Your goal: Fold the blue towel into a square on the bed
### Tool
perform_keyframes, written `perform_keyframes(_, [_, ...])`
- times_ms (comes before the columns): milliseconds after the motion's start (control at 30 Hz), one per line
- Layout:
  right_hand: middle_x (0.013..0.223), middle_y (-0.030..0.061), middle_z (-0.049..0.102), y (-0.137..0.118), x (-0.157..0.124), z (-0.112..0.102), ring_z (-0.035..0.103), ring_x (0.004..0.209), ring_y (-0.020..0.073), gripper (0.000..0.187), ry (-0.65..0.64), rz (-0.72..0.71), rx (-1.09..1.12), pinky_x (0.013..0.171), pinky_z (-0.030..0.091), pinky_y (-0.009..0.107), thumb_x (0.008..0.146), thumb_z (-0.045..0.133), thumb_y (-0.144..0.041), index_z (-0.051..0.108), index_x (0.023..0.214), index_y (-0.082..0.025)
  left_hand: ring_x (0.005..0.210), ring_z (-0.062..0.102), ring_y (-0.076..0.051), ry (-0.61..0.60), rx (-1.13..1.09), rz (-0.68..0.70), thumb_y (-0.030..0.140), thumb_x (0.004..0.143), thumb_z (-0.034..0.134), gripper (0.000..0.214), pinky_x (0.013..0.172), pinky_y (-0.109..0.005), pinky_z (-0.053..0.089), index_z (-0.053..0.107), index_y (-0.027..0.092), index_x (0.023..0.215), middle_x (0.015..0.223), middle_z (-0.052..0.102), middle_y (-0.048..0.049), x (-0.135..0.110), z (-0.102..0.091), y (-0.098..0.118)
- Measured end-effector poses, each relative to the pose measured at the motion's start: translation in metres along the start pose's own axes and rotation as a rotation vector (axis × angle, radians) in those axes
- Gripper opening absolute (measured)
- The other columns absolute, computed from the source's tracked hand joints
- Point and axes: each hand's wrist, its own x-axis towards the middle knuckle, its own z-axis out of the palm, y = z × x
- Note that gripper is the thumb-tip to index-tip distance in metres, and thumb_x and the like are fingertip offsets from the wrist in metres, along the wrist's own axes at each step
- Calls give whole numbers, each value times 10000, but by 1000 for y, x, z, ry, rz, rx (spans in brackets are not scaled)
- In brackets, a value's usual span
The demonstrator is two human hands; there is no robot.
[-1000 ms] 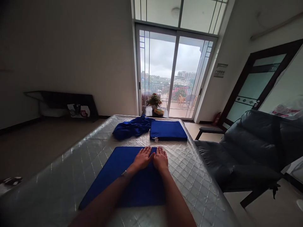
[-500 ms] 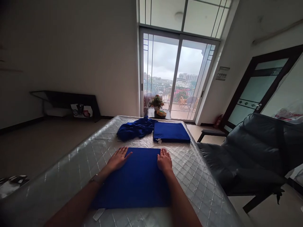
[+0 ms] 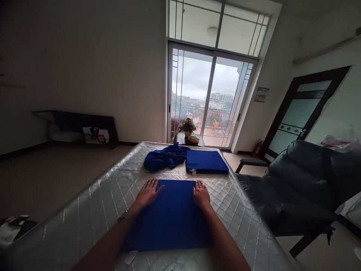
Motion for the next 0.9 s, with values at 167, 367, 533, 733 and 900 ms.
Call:
perform_keyframes(167, [1592,78,215,-5,-10,-5,133,1478,168,600,-24,2,-38,1185,82,338,992,199,-361,252,1522,-84,1472,211,-281,17,-1,12,638,951,154,826,1205,-441,169,268,37,1506,1585,258,-156,0,2,0])
perform_keyframes(367, [1598,79,191,-3,-30,2,132,1479,179,613,-24,8,-17,1184,85,351,999,168,-391,239,1525,-83,1462,241,-278,41,27,17,631,959,157,809,1197,-437,190,282,46,1503,1577,282,-154,1,6,-1])
perform_keyframes(533, [1598,78,190,0,-33,2,120,1481,182,617,-36,-1,13,1186,90,361,997,184,-396,239,1523,-80,1459,252,-271,49,68,32,637,958,178,809,1193,-434,199,283,47,1501,1573,293,-154,0,7,-2])
perform_keyframes(733, [1590,87,215,-3,-36,2,146,1476,190,604,15,-12,28,1185,92,361,998,189,-376,265,1516,-74,1448,279,-278,202,146,65,596,975,154,786,1196,-446,174,351,15,1466,1546,341,-187,-8,-4,6])
perform_keyframes(900, [1589,89,213,-4,-36,1,144,1477,197,605,11,4,43,1185,97,369,997,199,-376,265,1516,-74,1442,302,-259,180,5,331,602,973,160,761,1183,-433,257,381,69,1468,1535,370,-152,-26,-4,63])
